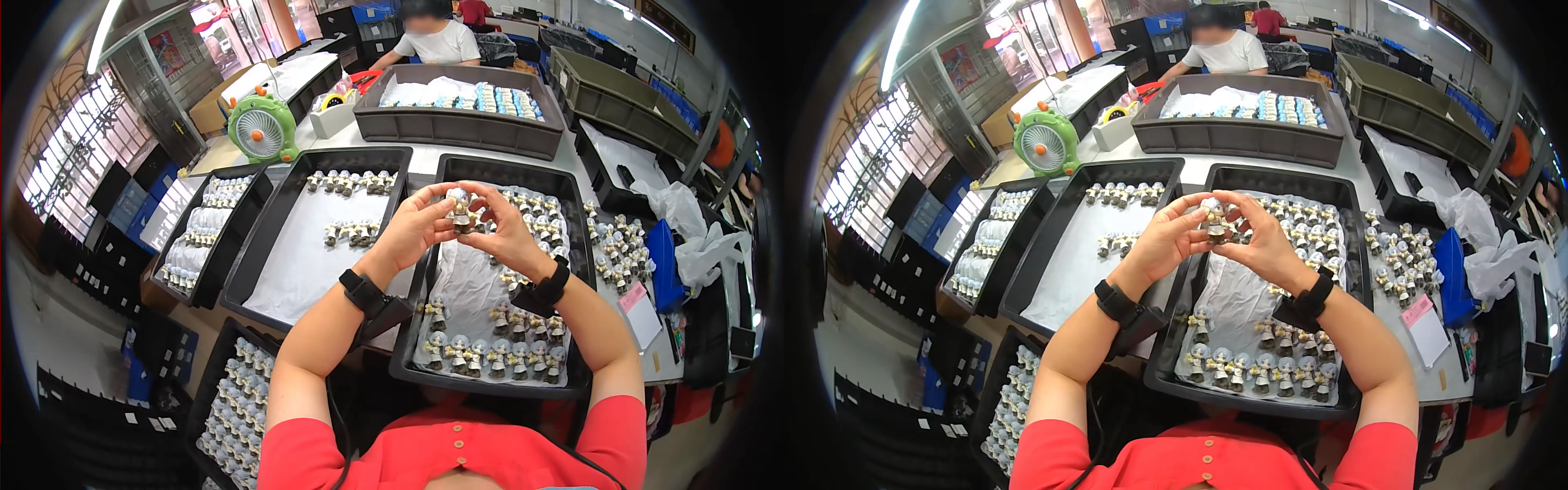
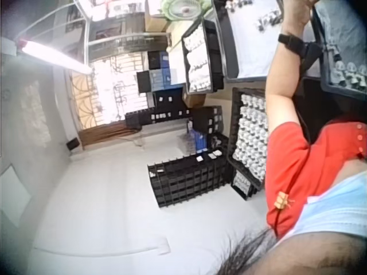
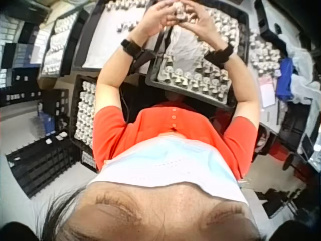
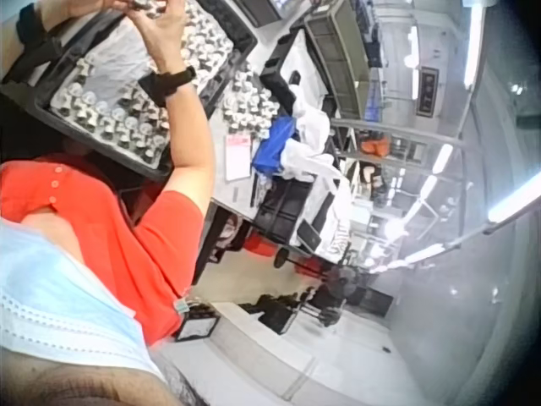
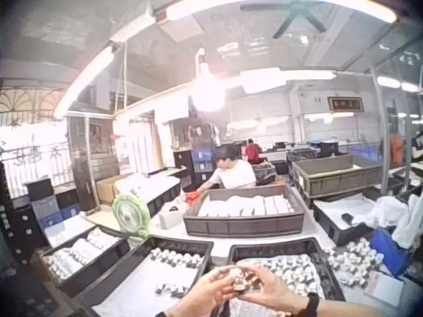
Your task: The person assembles small, white, doll-like figurines by hand. They pick up individual figurines from a tray, manipulate their parts to ensure they are properly fitted, and place them back into the tray in an organized manner.
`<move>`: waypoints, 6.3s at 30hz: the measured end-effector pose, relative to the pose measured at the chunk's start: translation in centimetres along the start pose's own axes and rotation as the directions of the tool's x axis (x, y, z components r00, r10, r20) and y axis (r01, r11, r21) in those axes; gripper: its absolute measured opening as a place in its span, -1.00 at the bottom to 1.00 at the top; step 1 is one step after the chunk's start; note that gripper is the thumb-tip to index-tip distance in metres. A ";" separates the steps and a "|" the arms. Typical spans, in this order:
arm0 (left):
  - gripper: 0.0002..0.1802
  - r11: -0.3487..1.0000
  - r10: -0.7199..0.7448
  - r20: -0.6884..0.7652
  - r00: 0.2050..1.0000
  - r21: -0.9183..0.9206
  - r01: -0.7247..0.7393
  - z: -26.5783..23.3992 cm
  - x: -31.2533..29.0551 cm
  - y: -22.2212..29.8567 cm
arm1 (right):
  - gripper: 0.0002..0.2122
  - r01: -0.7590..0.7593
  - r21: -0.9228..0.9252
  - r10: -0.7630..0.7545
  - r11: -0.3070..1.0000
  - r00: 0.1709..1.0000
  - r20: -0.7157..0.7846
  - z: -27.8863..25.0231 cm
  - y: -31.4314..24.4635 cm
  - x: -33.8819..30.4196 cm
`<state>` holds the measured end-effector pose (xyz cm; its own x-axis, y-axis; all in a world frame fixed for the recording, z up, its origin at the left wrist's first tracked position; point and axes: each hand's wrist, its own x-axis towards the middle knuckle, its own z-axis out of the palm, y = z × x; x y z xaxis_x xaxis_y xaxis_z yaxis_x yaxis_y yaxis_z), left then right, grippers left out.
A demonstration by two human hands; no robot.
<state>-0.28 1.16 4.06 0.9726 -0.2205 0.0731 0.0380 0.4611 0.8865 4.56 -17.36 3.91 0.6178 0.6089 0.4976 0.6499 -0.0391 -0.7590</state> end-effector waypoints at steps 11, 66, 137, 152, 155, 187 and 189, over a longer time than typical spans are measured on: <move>-0.61 0.972 -0.047 0.051 0.998 -0.228 0.058 -1.3 0.5 -1.0 | -0.40 -0.108 0.181 0.108 0.977 0.994 0.012 0.6 1.1 -0.1; -0.64 0.971 -0.065 -0.244 0.967 0.206 0.118 -0.1 0.0 -0.9 | -0.65 -0.118 0.305 0.130 0.945 0.991 -0.018 0.2 1.4 -0.4; -0.47 0.975 -0.183 0.280 0.942 -0.069 0.210 0.8 -0.3 -2.1 | -0.69 -0.107 0.319 0.122 0.942 0.992 -0.026 -0.8 1.7 0.0; -0.43 1.000 -0.016 0.173 0.985 0.010 0.014 0.4 0.0 -2.3 | -0.61 -0.115 0.464 0.119 0.878 0.993 0.022 -0.8 1.7 -0.1; -0.43 0.999 -0.006 0.174 0.985 0.045 -0.002 0.4 -0.1 -2.2 | -0.65 -0.146 0.491 0.130 0.859 0.989 0.067 -1.0 1.5 -0.2; -0.49 0.391 0.348 -0.735 0.582 0.678 0.622 -24.3 -5.7 2.9 | -0.81 -0.180 -0.153 0.207 0.972 0.960 0.186 0.6 2.4 -0.9; -0.51 0.349 0.350 -0.721 0.599 0.693 0.630 -24.3 -5.9 2.9 | -0.83 -0.090 -0.146 0.125 0.985 0.959 0.255 1.2 2.5 -1.0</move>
<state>-0.29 24.72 -4.92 0.7607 0.6486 0.0246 0.4676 -0.5739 0.6723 5.04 -17.13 0.95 0.5604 0.7812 0.2750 0.6495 -0.2086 -0.7312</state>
